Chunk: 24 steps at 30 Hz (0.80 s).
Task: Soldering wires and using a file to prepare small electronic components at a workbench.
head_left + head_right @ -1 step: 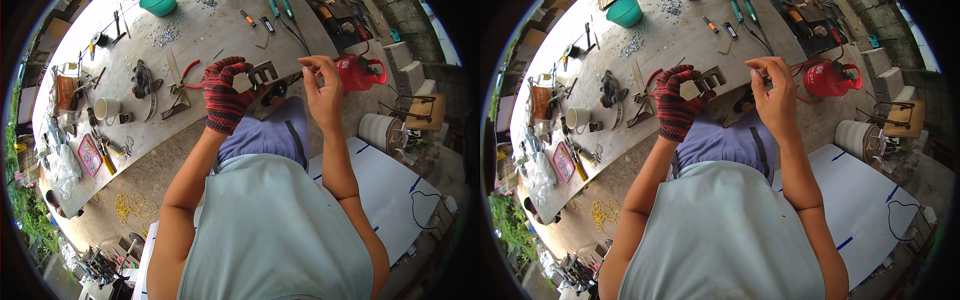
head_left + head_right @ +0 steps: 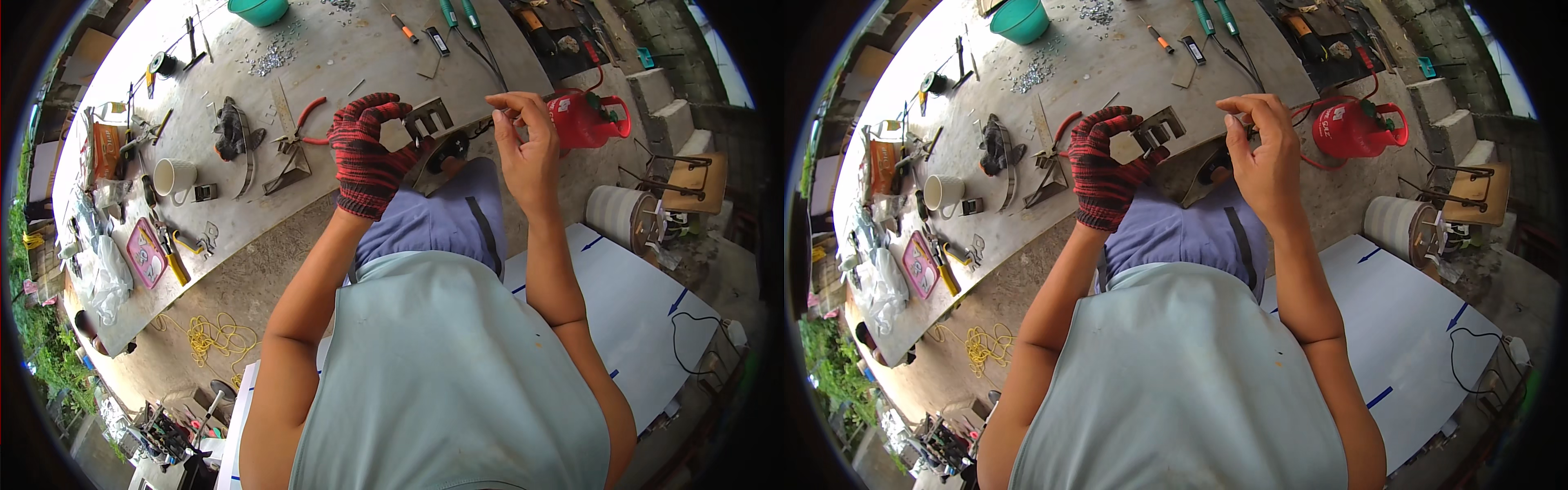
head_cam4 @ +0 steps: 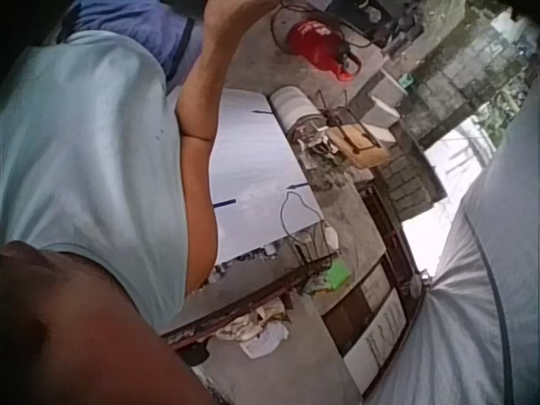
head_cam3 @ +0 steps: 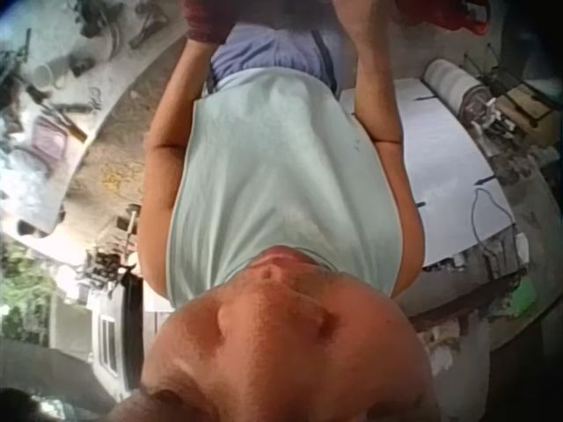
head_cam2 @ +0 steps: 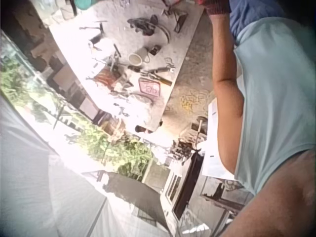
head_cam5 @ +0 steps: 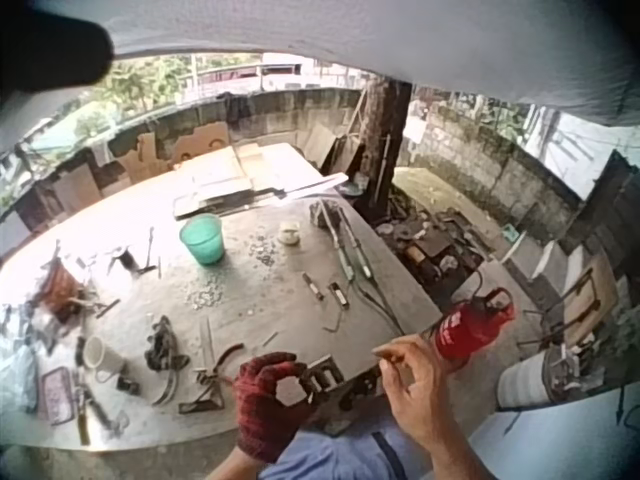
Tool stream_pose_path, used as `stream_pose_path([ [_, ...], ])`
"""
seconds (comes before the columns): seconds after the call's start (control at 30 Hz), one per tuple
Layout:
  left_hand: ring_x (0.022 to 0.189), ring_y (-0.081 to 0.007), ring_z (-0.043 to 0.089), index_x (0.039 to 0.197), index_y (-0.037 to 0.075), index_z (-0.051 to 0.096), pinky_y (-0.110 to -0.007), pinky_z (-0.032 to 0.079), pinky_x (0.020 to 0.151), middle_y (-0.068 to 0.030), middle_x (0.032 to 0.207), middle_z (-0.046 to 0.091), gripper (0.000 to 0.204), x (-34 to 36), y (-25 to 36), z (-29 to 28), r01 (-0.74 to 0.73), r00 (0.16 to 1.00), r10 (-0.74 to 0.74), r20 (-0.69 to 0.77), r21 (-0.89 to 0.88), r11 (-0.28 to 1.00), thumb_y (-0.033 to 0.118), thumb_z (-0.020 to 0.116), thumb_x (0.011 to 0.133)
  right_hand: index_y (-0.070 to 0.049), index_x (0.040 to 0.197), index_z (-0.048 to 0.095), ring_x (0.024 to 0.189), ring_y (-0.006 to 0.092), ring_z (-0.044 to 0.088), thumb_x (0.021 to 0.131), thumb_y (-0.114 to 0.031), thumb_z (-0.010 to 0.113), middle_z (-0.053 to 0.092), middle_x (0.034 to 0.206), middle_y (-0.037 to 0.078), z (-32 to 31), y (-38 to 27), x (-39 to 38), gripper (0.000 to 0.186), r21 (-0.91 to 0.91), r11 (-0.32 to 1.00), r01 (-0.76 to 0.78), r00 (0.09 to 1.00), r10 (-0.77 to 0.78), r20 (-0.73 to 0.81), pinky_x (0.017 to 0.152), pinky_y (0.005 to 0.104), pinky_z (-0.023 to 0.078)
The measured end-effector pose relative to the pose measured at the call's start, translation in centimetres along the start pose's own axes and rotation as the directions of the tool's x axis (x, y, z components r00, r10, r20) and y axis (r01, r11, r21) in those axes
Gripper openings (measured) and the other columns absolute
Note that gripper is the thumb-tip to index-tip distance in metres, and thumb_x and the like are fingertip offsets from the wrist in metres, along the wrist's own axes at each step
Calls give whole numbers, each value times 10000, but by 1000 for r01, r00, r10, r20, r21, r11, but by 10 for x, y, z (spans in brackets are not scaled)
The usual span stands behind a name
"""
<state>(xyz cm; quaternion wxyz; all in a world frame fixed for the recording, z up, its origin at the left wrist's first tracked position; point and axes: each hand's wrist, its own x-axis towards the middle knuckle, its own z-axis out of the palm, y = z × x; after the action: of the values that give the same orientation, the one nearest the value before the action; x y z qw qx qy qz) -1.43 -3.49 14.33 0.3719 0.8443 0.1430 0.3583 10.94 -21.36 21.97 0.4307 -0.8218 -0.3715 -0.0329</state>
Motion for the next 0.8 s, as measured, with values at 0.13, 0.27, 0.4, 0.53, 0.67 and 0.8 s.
stream_pose_path([
  [0.13, 1089, -278, 636, 1077, 90, 685, -403, 526, 947, -89, 1138, 691, 586, -5, 2, 4, 15, 997, -18, -75, -35, 999, 158, 985, 578, -36, 1056, 689, 865, 223, 610, 951, -54, 667, 662, 971, 76, 7, -3, -4, 109, 57, 997, -59, 997, 57, 44, 801, 353, 506],
  [0.27, 1050, -310, 613, 1044, 137, 662, -460, 469, 917, -81, 1102, 692, 556, -8, 1, 9, -1, 991, 1, -131, -2, 1000, 237, 962, 586, -33, 1027, 682, 850, 222, 615, 940, -72, 692, 665, 946, 70, 14, -9, -7, 95, 59, 997, -48, 994, 42, 100, 788, 351, 506],
  [0.4, 1036, -311, 612, 1029, 128, 655, -459, 470, 902, -85, 1095, 691, 561, -17, -2, 11, 12, 986, -4, -165, 44, 999, 261, 968, 582, -43, 1014, 684, 857, 231, 610, 918, -85, 722, 668, 943, 71, 22, -19, -6, 112, 58, 998, -39, 993, 32, 112, 791, 361, 503],
  [0.53, 1023, -282, 632, 1031, 93, 666, -421, 506, 900, -82, 1069, 691, 614, -19, -1, 12, 54, 986, -36, -164, 108, 993, 272, 997, 546, -55, 1037, 681, 874, 243, 602, 886, -67, 739, 663, 956, 66, 30, -19, -5, 163, 13, 1000, 26, 995, -27, 91, 802, 374, 500],
  [0.67, 1045, -308, 613, 1004, 125, 657, -463, 463, 920, -79, 1086, 691, 592, -25, -19, 23, 143, 979, -130, -159, 71, 987, 329, 979, 551, -56, 1058, 675, 884, 247, 602, 872, -52, 743, 662, 964, 65, 32, -16, -8, 198, -20, 999, 27, 996, -25, 87, 805, 378, 500],
  [0.8, 1068, -305, 615, 1013, 131, 672, -461, 448, 955, -61, 1092, 693, 585, -38, -65, 44, 221, 970, -189, -152, 235, 947, 376, 966, 570, -52, 1059, 674, 890, 256, 605, 874, -48, 739, 663, 959, 68, 32, -9, -12, 197, -28, 1000, 11, 995, -8, 99, 814, 385, 498],
])
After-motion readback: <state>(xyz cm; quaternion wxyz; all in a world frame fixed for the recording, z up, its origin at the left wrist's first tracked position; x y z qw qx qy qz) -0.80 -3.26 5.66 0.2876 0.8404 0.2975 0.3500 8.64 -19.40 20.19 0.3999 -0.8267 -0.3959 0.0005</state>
